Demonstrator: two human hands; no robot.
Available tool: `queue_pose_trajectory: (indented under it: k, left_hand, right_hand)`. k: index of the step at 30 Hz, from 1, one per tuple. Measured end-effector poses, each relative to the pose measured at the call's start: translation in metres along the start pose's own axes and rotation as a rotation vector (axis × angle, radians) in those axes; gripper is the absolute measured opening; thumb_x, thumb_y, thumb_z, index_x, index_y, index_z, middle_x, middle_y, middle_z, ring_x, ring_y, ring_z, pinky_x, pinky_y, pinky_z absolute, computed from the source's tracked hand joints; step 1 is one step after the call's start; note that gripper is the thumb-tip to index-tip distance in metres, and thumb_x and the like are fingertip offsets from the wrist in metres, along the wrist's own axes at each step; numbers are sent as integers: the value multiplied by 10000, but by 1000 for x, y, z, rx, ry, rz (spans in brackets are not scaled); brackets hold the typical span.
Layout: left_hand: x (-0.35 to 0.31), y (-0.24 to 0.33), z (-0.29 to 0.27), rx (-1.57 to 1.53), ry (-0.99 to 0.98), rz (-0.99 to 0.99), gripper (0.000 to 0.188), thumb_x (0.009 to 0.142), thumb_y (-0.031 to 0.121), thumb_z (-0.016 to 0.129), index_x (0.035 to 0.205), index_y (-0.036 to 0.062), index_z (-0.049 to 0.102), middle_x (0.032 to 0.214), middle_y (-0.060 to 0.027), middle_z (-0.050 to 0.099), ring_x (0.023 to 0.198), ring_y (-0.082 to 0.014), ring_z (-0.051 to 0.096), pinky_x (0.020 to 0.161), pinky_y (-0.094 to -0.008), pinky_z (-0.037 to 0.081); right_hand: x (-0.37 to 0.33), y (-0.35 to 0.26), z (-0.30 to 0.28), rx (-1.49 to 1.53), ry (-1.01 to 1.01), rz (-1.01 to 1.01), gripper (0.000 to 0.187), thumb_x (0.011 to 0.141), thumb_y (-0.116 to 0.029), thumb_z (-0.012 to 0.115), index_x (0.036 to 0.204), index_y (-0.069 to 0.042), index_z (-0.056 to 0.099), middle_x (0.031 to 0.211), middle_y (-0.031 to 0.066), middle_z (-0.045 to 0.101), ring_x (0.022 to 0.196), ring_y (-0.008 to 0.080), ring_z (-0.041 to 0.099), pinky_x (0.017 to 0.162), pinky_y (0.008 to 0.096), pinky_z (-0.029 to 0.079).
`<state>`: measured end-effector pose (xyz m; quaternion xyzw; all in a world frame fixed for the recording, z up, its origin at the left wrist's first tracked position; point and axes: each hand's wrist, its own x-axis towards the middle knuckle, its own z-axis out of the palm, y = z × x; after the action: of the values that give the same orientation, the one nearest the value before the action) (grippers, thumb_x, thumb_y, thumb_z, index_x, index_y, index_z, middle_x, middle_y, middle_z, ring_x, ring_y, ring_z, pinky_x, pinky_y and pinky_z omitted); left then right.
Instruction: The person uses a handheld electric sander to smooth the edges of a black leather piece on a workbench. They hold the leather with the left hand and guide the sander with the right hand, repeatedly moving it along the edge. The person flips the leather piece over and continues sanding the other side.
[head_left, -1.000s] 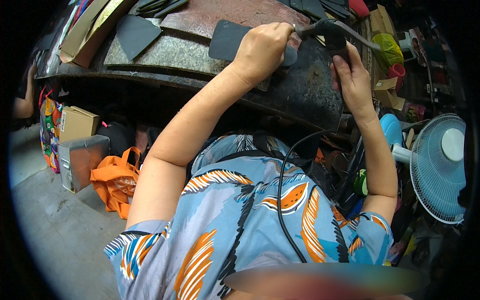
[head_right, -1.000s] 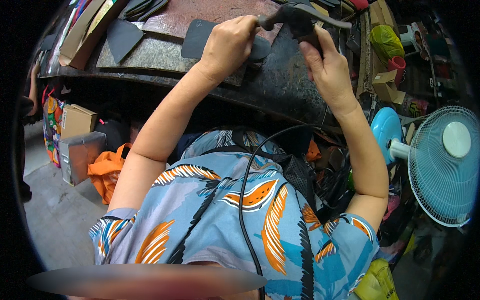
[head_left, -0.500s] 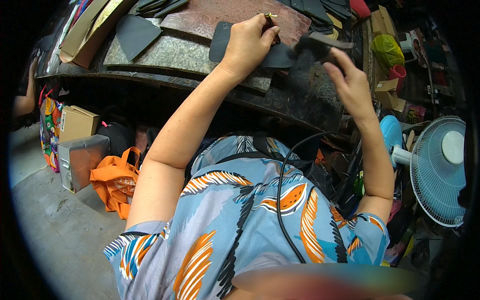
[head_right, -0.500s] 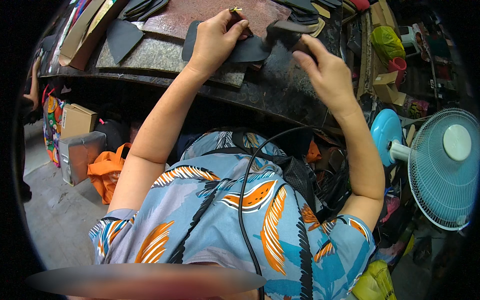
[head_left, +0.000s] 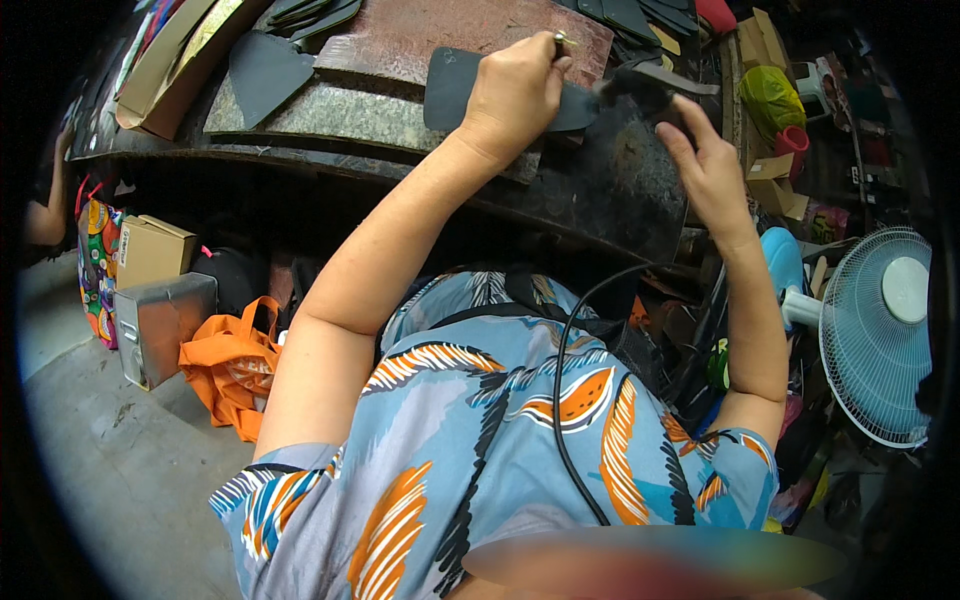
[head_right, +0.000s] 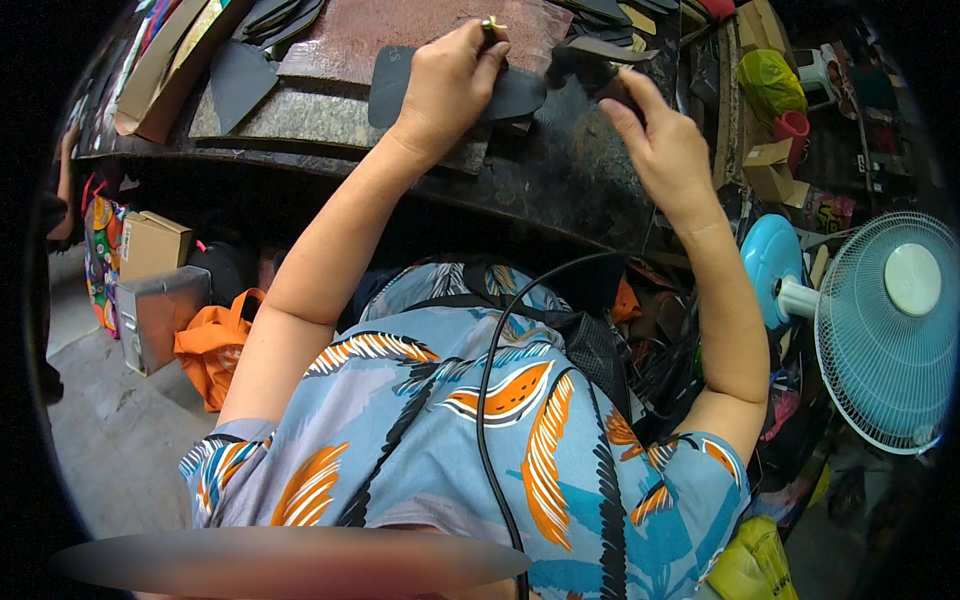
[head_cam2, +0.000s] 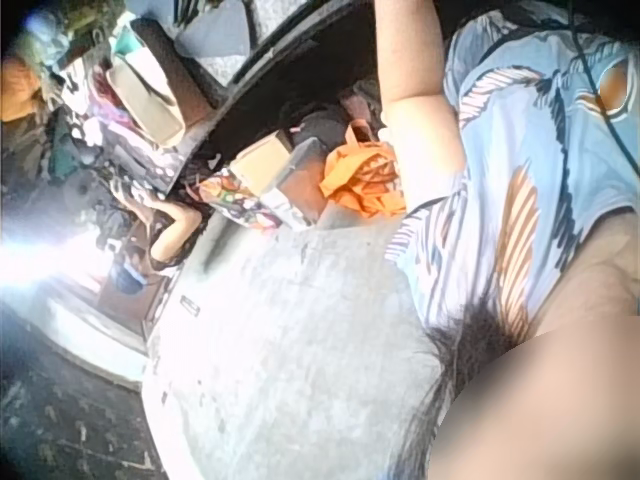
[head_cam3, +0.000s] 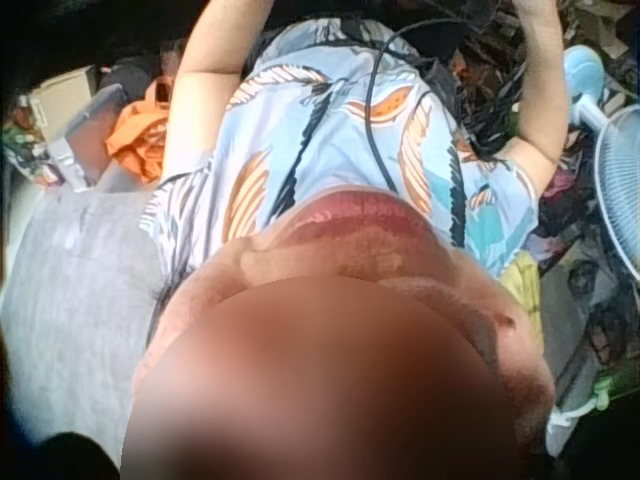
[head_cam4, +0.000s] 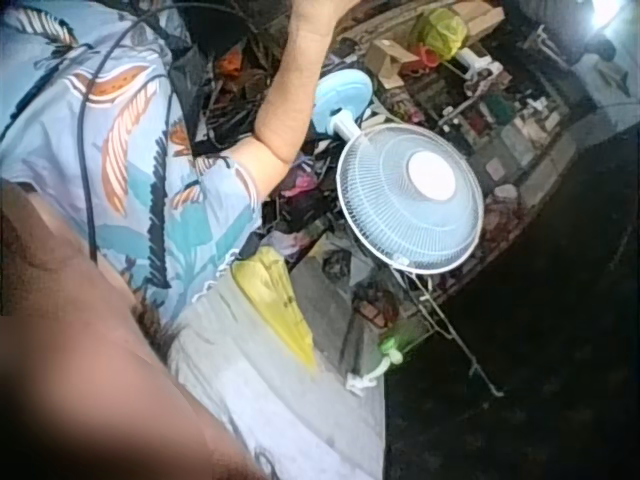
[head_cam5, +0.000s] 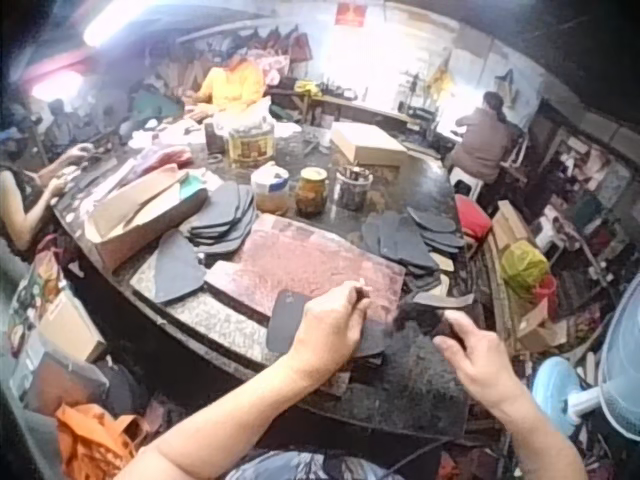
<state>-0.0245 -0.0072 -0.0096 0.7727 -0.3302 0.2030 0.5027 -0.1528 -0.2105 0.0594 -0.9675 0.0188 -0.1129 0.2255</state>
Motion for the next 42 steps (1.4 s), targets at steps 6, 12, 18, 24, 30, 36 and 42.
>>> queue_pose_trajectory:
  k: [6,12,18,24,30,36,42]
  left_hand:
    - [1,-7,-2,-250,-45,-254,138,932,108,622,995,-6,667,834,-107,717,794,-145,719,690,-253,568]
    - [3,-6,-3,-139,-111,-232,147,921,139,645,1001,22,684,861,-116,725,775,-162,724,688,-272,570]
    - [7,2,2,29,-62,119,113,888,131,661,931,29,639,833,-164,679,771,-320,687,657,-349,551]
    - [7,8,8,34,-29,231,102,866,94,646,906,17,592,825,-170,646,765,-355,650,664,-403,528]
    - [4,1,-1,-73,16,57,125,846,88,650,857,2,561,818,-179,632,788,-386,623,667,-439,503]
    - [0,-9,-24,-58,86,-107,118,853,81,655,849,-1,570,810,-179,634,771,-381,632,663,-420,511]
    - [0,-7,-31,-431,163,-369,106,894,99,658,902,-3,629,788,-117,697,712,-207,703,627,-316,545]
  right_hand:
    - [-7,17,13,-95,-81,58,489,953,-479,521,1306,-142,547,962,191,700,950,370,672,794,428,520]
    - [-1,-5,-3,-12,-53,65,476,945,-424,579,1321,-134,541,1003,183,700,918,336,693,792,390,522]
    - [11,-70,-54,502,386,-377,393,1000,-288,540,1317,-55,518,773,53,612,612,102,556,528,196,427]
    - [6,-28,-19,51,144,-75,414,971,-334,585,1257,-35,559,762,79,632,595,124,587,565,266,464]
    - [-4,2,-8,143,-85,282,431,967,-386,550,1295,-107,552,968,171,698,898,366,682,740,381,511]
    - [7,-23,13,13,-41,1,424,948,-400,565,1267,-122,563,929,185,687,890,394,662,731,413,509]
    - [15,-25,27,-44,-118,1,408,953,-404,549,1265,-140,543,900,199,682,869,408,656,711,446,510]
